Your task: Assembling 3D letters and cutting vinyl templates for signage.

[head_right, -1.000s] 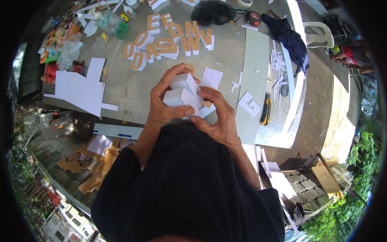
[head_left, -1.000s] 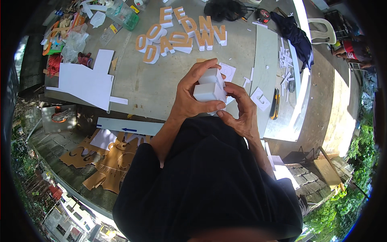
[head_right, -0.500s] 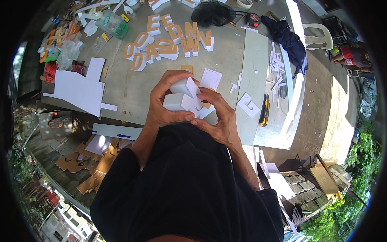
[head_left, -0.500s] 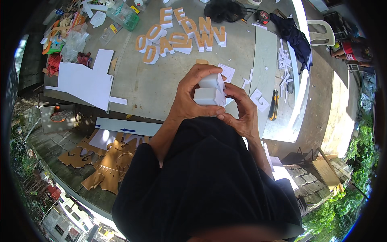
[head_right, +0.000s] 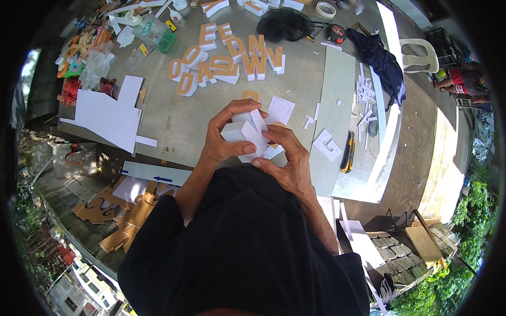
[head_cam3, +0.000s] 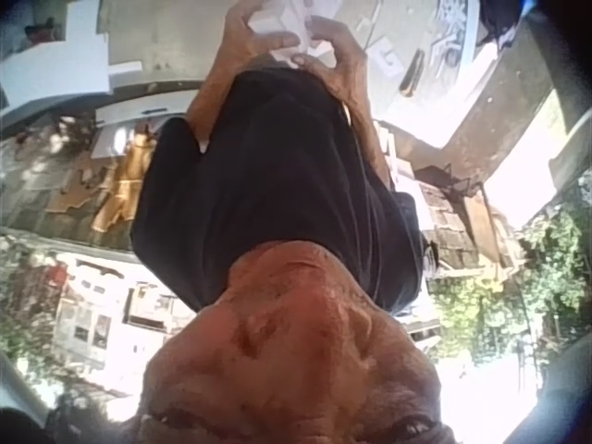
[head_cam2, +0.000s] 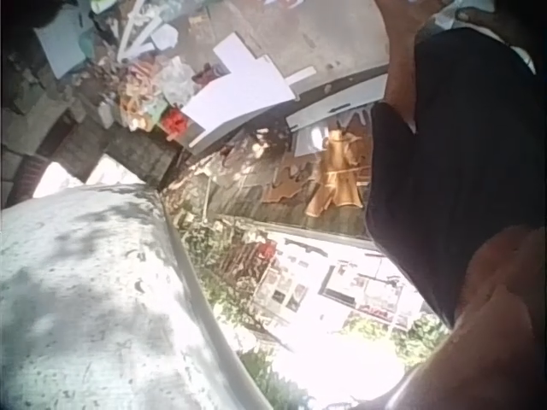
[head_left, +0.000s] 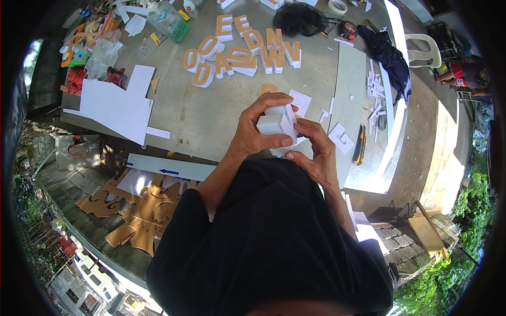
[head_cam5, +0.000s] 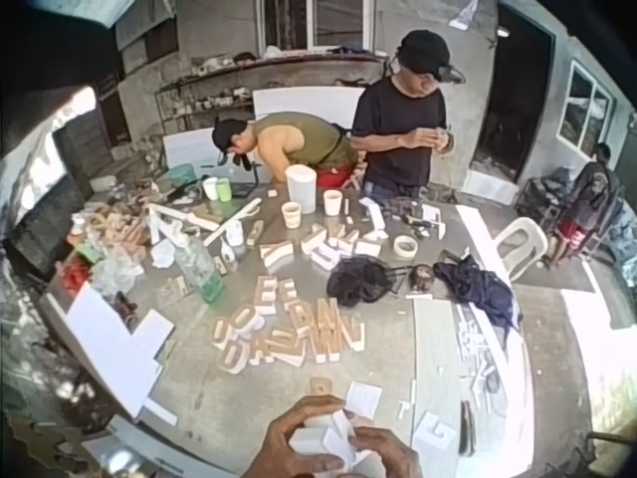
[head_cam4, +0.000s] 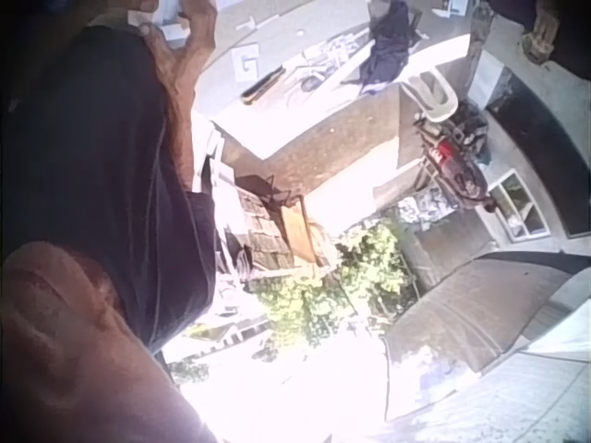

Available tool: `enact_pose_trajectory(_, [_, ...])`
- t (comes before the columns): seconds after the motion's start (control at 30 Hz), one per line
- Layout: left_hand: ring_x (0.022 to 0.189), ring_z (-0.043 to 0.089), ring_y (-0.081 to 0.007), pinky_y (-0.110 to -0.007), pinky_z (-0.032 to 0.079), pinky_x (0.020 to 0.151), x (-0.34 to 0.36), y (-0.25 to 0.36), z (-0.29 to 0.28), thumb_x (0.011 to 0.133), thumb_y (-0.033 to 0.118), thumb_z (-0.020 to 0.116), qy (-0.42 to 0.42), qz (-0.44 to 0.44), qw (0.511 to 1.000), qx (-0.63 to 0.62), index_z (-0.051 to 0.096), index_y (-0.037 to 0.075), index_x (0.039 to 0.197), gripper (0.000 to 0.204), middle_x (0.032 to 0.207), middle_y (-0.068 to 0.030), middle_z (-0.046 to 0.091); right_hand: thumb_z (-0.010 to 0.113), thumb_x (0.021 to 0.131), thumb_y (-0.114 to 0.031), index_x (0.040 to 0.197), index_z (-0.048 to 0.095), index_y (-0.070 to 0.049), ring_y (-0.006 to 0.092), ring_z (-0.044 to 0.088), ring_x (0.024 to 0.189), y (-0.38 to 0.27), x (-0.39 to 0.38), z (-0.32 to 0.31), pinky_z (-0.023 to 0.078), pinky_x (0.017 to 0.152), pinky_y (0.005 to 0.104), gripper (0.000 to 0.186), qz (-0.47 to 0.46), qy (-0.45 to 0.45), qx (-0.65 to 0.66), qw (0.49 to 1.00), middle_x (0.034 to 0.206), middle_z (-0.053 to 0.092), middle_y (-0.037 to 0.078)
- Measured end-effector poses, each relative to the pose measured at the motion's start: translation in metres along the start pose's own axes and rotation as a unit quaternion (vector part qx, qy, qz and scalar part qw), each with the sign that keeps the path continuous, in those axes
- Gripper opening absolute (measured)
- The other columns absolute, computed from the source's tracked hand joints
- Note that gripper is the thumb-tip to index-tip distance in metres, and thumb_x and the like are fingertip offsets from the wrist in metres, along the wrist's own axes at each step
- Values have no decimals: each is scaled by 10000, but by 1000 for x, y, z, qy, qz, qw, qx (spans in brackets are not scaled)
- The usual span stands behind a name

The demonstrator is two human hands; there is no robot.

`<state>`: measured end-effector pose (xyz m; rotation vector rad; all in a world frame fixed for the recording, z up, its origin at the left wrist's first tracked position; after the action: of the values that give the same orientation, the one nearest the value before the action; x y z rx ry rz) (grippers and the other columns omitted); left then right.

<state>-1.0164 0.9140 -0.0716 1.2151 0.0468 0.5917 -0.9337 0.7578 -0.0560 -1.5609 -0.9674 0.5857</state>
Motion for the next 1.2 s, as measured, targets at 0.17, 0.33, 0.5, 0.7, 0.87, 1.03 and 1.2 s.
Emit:
enact_pose_trajectory(0.17, [1195,676,-314,-457,565,1020,-7,-18,-11,727,147,928,18,-90,996,-15,608,12,1371,732,1344,-165,614,926,778,-269,1279,672,-40,263,676,1043,9,-1,5,562,886,386,607,13,11,-14,1000,1300,654,188])
enact_pose_trajectory(0.33, [1183,675,-292,-453,551,1025,-12,-34,-18,746,102,906,59,-151,985,-62,612,32,1365,688,1247,-148,677,890,824,-242,1231,657,-16,247,691,937,19,3,10,568,857,371,521,79,8,-7,997,1163,690,161])
enact_pose_trajectory(0.5, [1095,699,-218,-374,560,983,-7,-38,-18,782,38,877,84,-157,980,-94,633,25,1336,606,1170,-148,726,854,856,-236,1271,634,-7,322,690,1003,12,10,14,584,856,430,522,75,22,-42,996,1303,606,187])
enact_pose_trajectory(0.7, [1048,702,-198,-356,572,938,-4,-42,-21,806,-2,850,191,-188,959,-92,629,3,1308,548,1115,-139,724,868,799,-210,1330,591,-18,394,592,1137,-12,14,18,532,913,473,629,-50,54,-226,971,1261,558,210])
enact_pose_trajectory(0.87, [956,707,-171,-315,578,866,-6,-41,-22,804,47,875,285,-177,940,-51,616,-32,1286,553,1064,-120,723,871,753,-163,1290,565,51,391,580,1051,-11,15,30,512,881,474,654,-90,49,-291,951,1164,559,205])
enact_pose_trajectory(1.03, [942,698,-179,-309,571,842,-7,-43,-18,791,78,893,314,-177,931,-62,609,-52,1281,581,1073,-145,707,850,750,-127,1249,574,71,375,586,980,-5,19,32,519,828,460,604,-116,69,-330,934,1102,567,192])
enact_pose_trajectory(1.2, [1062,660,-194,-302,567,831,-6,-44,-12,822,222,899,291,-217,932,-18,546,-67,1365,709,1176,-171,656,822,743,-101,1223,606,77,343,623,898,-7,19,26,541,741,430,556,-130,108,-307,937,1053,586,184])
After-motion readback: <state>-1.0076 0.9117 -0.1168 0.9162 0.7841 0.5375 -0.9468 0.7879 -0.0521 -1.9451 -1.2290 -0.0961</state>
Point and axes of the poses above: each hand's wrist, its own x-axis towards the middle knuckle, its own z-axis out of the palm, y = z × x, the point moved 6 cm from there along x, towards the middle knuckle
